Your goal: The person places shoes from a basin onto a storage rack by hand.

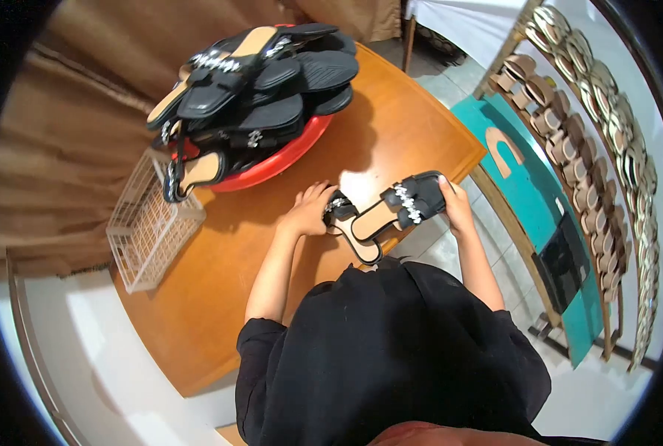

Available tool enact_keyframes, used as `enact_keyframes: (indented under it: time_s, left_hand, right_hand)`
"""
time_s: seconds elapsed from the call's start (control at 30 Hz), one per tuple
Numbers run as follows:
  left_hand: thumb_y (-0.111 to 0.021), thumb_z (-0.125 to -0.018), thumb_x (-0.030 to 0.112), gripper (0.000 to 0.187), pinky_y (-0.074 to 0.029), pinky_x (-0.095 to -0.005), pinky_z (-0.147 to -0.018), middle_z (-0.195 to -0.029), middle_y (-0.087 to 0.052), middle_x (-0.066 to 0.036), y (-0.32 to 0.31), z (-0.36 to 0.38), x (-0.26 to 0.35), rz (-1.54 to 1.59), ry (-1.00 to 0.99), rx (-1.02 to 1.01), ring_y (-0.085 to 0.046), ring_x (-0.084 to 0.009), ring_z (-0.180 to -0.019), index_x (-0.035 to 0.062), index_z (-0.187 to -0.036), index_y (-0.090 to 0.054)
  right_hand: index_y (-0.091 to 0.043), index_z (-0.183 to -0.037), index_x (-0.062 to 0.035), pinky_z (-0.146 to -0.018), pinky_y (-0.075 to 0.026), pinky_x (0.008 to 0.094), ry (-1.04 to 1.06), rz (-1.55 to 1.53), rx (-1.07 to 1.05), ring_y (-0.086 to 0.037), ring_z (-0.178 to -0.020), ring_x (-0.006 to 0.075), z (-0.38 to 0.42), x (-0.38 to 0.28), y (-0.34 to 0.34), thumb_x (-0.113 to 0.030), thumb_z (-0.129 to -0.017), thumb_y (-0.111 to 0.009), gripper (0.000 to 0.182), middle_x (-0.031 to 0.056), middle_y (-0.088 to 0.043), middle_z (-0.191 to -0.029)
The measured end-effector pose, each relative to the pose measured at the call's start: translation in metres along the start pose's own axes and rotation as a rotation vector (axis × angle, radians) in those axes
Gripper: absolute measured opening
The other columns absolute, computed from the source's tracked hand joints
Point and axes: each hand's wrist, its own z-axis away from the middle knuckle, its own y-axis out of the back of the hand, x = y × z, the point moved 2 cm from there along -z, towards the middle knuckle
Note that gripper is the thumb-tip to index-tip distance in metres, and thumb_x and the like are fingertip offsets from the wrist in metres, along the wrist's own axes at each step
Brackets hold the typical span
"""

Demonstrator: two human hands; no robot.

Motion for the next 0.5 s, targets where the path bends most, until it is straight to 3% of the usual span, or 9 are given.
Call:
enact_keyframes:
  time_s: [0.07, 0.1, 0.2, 0.33, 0.4, 0.5]
  left_hand:
    - [-0.074, -0.056, 0.017, 0.098, -0.022, -0.0556, -0.105, -0.143, -0.025, -0.014, -0.011, -0.004, -0.007, -0.324, 0.158, -0.121, -0.021, -0.0309, -0.134, 0.0144, -0.139, -0.023]
    - [-0.070, -0.058, 0.010, 0.095, -0.023, -0.0557, -0.105, -0.144, -0.025, -0.013, -0.016, -0.008, -0.016, -0.354, 0.084, -0.090, -0.022, -0.0296, -0.134, 0.0162, -0.140, -0.021]
    - [-0.080, -0.051, 0.017, 0.099, -0.025, -0.0548, -0.104, -0.141, -0.032, -0.011, -0.013, -0.019, -0.023, -0.395, -0.141, -0.115, -0.028, -0.0306, -0.131, 0.0154, -0.136, -0.029]
    - [-0.081, -0.047, 0.017, 0.093, -0.031, -0.0528, -0.101, -0.133, -0.042, -0.008, -0.013, -0.027, -0.029, -0.276, -0.204, -0.134, -0.036, -0.0278, -0.126, 0.0206, -0.130, -0.038]
    - [-0.084, -0.042, 0.028, 0.091, -0.036, -0.0471, -0.097, -0.126, -0.047, -0.012, -0.013, -0.028, -0.028, -0.191, -0.283, -0.112, -0.042, -0.0337, -0.119, 0.0133, -0.123, -0.045]
    - [-0.086, -0.039, 0.032, 0.094, -0.037, -0.0459, -0.094, -0.120, -0.050, -0.013, -0.028, -0.017, -0.024, -0.085, -0.241, 0.031, -0.045, -0.0330, -0.114, 0.0146, -0.122, -0.045]
  right_hand:
    - [-0.062, -0.089, -0.0051, -0.055, -0.044, 0.0229, -0.111, -0.062, 0.103, -0.054, -0.063, 0.0084, 0.013, 0.016, 0.026, -0.043, -0.090, -0.049, 0.040, 0.0000, -0.059, -0.073]
    - [-0.061, -0.091, -0.0053, -0.053, -0.045, 0.0230, -0.140, -0.074, 0.117, -0.056, -0.061, 0.0087, 0.020, 0.024, 0.036, -0.043, -0.090, -0.049, 0.040, 0.0004, -0.060, -0.074]
    - [-0.061, -0.090, -0.0086, -0.053, -0.044, 0.0229, -0.195, -0.122, 0.168, -0.055, -0.059, 0.0093, 0.034, 0.038, 0.043, -0.045, -0.089, -0.048, 0.039, -0.0002, -0.059, -0.072]
    - [-0.060, -0.091, -0.0093, -0.052, -0.043, 0.0239, -0.223, -0.271, 0.243, -0.054, -0.060, 0.0084, 0.041, 0.049, 0.042, -0.043, -0.090, -0.049, 0.036, -0.0008, -0.060, -0.075]
    - [-0.060, -0.091, -0.0094, -0.054, -0.046, 0.0253, -0.209, -0.289, 0.235, -0.056, -0.062, 0.0091, 0.040, 0.049, 0.044, -0.042, -0.090, -0.049, 0.035, -0.0002, -0.060, -0.076]
    - [-0.058, -0.094, -0.0090, -0.051, -0.045, 0.0238, -0.198, -0.273, 0.194, -0.058, -0.063, 0.0092, 0.030, 0.063, 0.050, -0.041, -0.090, -0.048, 0.034, 0.0003, -0.061, -0.077]
